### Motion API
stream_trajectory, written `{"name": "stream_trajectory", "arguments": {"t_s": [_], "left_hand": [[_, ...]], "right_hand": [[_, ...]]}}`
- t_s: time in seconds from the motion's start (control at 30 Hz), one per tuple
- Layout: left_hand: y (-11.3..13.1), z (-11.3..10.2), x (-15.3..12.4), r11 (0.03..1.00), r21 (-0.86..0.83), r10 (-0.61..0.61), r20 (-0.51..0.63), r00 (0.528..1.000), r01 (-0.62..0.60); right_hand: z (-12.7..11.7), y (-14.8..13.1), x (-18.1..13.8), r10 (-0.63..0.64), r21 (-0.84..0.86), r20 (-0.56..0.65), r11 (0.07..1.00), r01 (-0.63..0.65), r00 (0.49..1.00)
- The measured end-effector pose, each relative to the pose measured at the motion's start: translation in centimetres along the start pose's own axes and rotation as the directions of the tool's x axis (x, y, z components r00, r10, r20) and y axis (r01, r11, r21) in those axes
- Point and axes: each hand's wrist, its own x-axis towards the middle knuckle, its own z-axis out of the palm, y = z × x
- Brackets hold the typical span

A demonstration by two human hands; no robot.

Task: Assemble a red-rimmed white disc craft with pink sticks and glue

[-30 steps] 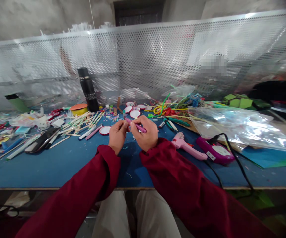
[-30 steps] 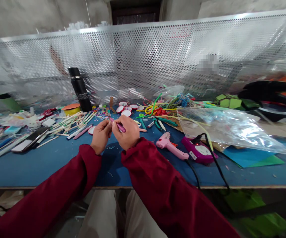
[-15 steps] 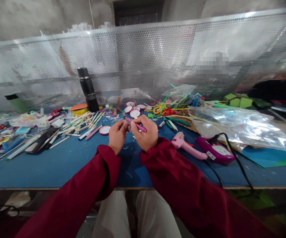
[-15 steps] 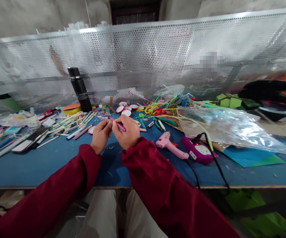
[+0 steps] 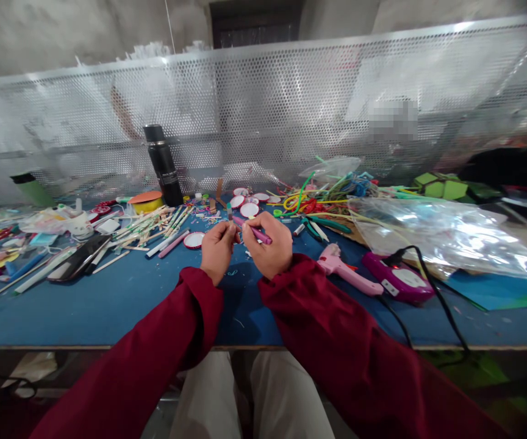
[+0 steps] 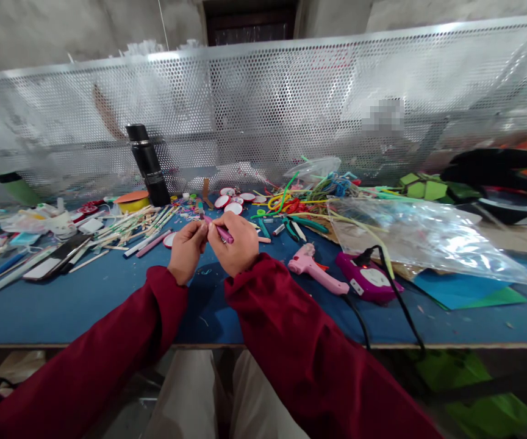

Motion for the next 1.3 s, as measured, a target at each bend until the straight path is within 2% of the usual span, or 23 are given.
{"name": "stream_trajectory", "arguments": {"t_s": [0.77,0.97,1.3], "left_hand": [[-0.01,0.0,0.0,1.0,-0.017,0.008,0.028,1.0,-0.007],[0.22,-0.04,-0.04,1.0,-0.018,0.024,0.012,1.0,-0.024],[0.29,0.06,-0.12,1.0,-0.014,0.002,0.017,1.0,-0.002]], "right_hand": [[0.14,-0.04,-0.06,0.041,-0.011,-0.001,0.999,-0.041,0.999],[0.0,0.05,0.05,0.034,-0.007,-0.053,0.999,-0.034,0.998],[0.08,-0.2,0.02,0.025,0.013,-0.029,1.0,-0.024,0.999]]}}
